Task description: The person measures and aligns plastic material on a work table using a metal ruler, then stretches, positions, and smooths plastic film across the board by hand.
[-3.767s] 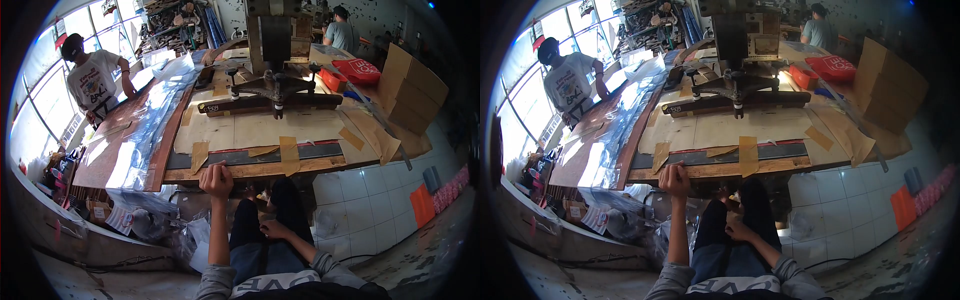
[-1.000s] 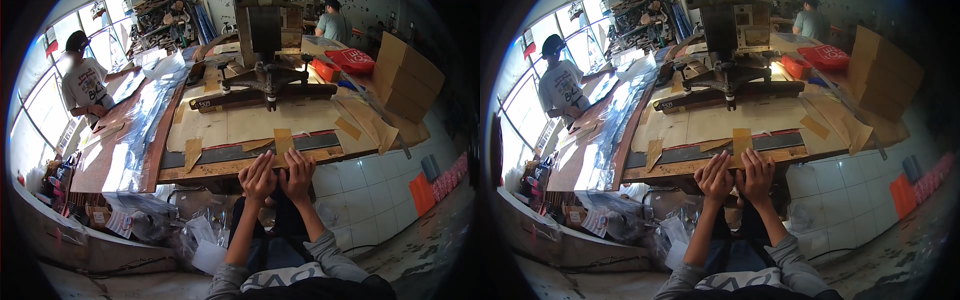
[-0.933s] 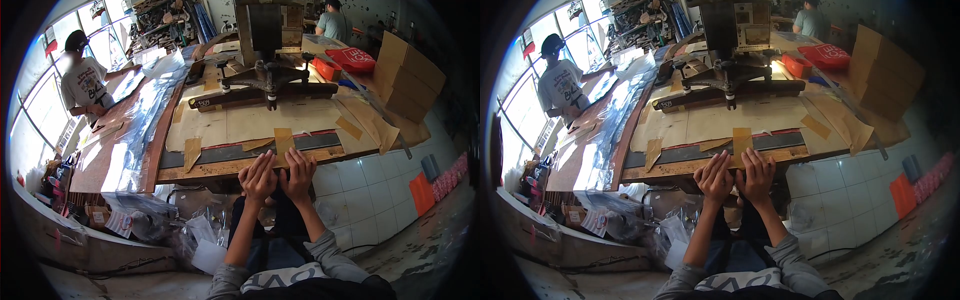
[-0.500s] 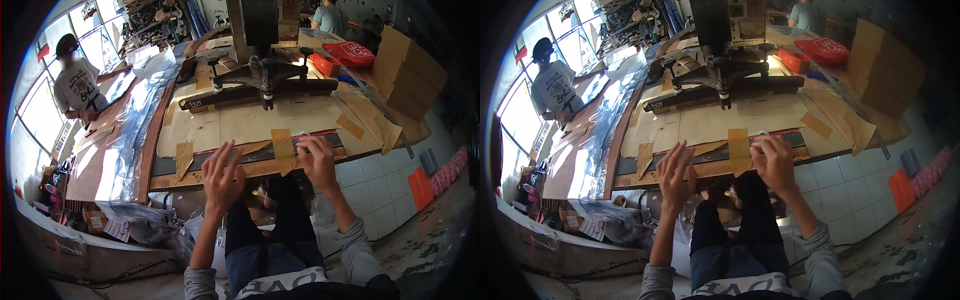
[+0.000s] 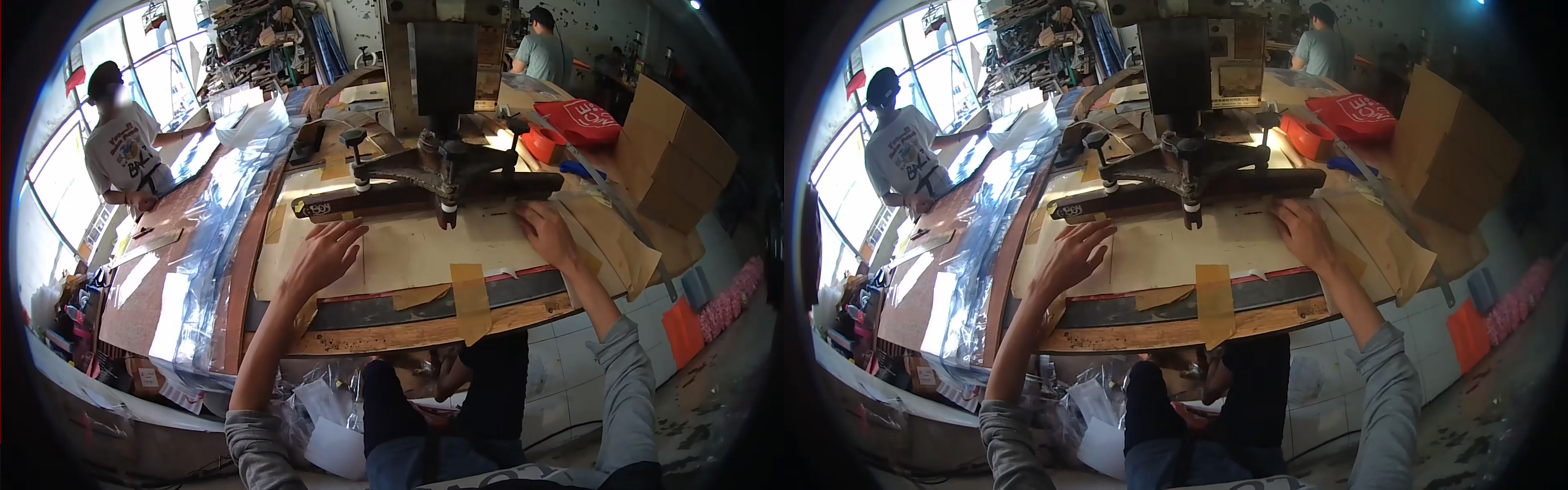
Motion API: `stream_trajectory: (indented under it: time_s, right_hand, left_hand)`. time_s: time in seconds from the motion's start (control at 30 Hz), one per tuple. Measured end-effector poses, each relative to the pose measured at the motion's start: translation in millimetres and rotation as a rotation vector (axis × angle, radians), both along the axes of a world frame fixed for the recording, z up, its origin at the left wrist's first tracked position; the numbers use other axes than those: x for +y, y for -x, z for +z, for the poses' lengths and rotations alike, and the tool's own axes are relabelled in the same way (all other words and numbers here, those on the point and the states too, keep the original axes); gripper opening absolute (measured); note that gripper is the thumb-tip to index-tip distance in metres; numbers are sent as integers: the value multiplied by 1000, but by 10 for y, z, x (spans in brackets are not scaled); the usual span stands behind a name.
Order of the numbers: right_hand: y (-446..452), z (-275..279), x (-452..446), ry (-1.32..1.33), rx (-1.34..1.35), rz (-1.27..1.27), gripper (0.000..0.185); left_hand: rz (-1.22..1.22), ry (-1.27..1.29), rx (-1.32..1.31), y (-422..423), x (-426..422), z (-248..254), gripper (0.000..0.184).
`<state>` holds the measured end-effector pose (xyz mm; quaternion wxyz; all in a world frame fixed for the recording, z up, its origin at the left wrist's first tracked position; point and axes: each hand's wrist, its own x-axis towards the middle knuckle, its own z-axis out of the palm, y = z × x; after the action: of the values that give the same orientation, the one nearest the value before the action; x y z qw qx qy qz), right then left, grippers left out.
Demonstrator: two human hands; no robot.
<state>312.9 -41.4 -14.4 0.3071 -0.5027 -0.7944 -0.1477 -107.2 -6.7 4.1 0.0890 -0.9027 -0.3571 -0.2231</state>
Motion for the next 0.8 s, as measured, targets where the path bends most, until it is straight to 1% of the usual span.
stream_trajectory:
  time_s: [0.07, 0.2, 0.4, 0.53, 0.7, 0.8]
  right_hand:
    - [-19, -7, 35, 16, -18, -4, 28]
    - [6, -22, 25, 80, -3, -11, 31]
    - [7, -40, 57, 160, -57, -53, 43]
    - [-31, -70, 89, 157, -122, -31, 50]
    - [-11, -17, 66, 179, -52, -34, 43]
    - [15, -14, 54, 130, -15, -67, 37]
  left_hand:
    - [14, -34, -12, -41, 25, -61, 34]
    - [39, 131, -67, -74, 12, -48, 34]
    - [96, 192, -42, -117, 3, -22, 42]
    - [87, 140, -39, -134, 10, -25, 42]
    - [89, 105, -28, -141, 18, -36, 36]
    - [111, 24, -70, -108, 8, -22, 24]
